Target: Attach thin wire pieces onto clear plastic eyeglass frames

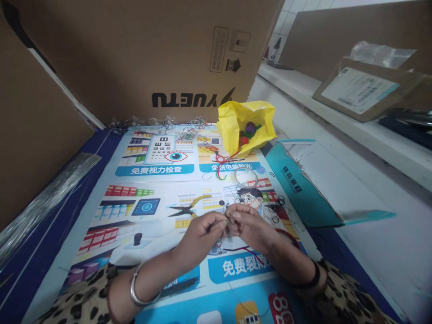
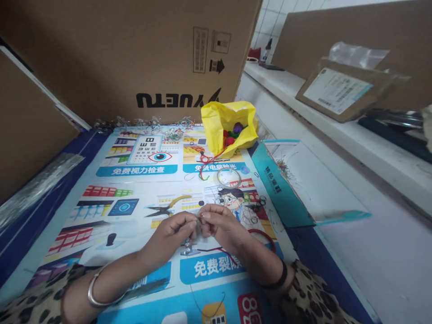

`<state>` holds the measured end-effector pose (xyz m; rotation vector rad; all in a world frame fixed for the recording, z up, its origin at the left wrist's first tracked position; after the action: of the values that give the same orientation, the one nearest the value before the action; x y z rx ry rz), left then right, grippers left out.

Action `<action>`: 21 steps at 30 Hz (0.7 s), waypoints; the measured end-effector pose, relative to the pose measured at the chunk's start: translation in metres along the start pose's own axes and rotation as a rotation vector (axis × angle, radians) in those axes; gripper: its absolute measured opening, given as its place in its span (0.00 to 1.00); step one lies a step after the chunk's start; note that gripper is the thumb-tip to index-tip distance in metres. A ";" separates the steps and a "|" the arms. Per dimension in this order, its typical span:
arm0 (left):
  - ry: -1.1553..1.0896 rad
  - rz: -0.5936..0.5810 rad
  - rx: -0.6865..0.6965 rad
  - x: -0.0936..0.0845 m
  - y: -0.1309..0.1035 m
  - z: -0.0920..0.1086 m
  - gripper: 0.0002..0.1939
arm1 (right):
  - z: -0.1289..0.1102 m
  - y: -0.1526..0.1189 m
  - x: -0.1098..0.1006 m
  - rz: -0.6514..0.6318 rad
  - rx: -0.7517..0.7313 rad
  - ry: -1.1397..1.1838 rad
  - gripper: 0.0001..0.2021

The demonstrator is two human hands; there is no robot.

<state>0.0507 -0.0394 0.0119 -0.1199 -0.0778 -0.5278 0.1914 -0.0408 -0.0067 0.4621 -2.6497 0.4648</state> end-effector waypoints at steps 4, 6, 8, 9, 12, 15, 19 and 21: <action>0.031 0.001 -0.003 0.000 0.000 0.000 0.10 | -0.003 0.000 -0.002 -0.005 -0.022 -0.037 0.07; 0.040 0.002 -0.010 -0.001 0.000 0.000 0.10 | -0.005 0.000 -0.003 -0.001 -0.036 -0.065 0.07; 0.044 0.001 -0.016 -0.001 0.001 0.000 0.10 | -0.007 -0.001 -0.004 0.012 -0.052 -0.098 0.07; 0.044 0.001 -0.018 -0.001 0.001 0.000 0.10 | -0.008 -0.001 -0.004 0.020 -0.061 -0.112 0.07; 0.049 -0.007 -0.014 -0.001 0.001 -0.001 0.11 | -0.009 -0.002 -0.003 0.028 -0.070 -0.119 0.07; 0.052 -0.012 -0.010 -0.001 0.002 -0.002 0.11 | -0.008 -0.002 -0.001 0.030 -0.059 -0.088 0.07; 0.042 -0.008 -0.020 -0.001 0.002 -0.004 0.11 | -0.002 -0.002 0.002 0.049 -0.022 0.000 0.07; 0.023 -0.009 -0.022 -0.001 0.001 -0.005 0.11 | 0.002 -0.002 0.003 0.054 0.007 0.054 0.07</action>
<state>0.0510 -0.0385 0.0071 -0.1354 -0.0503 -0.5386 0.1893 -0.0445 -0.0067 0.3760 -2.6151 0.4960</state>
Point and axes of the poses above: each hand's wrist, its own y-axis towards the middle knuckle, its own x-axis out of the palm, z = x × y, the point moved 3 cm from there along y, towards the middle knuckle, and after that the axes turned 9 degrees about -y, right-handed, at the moved point
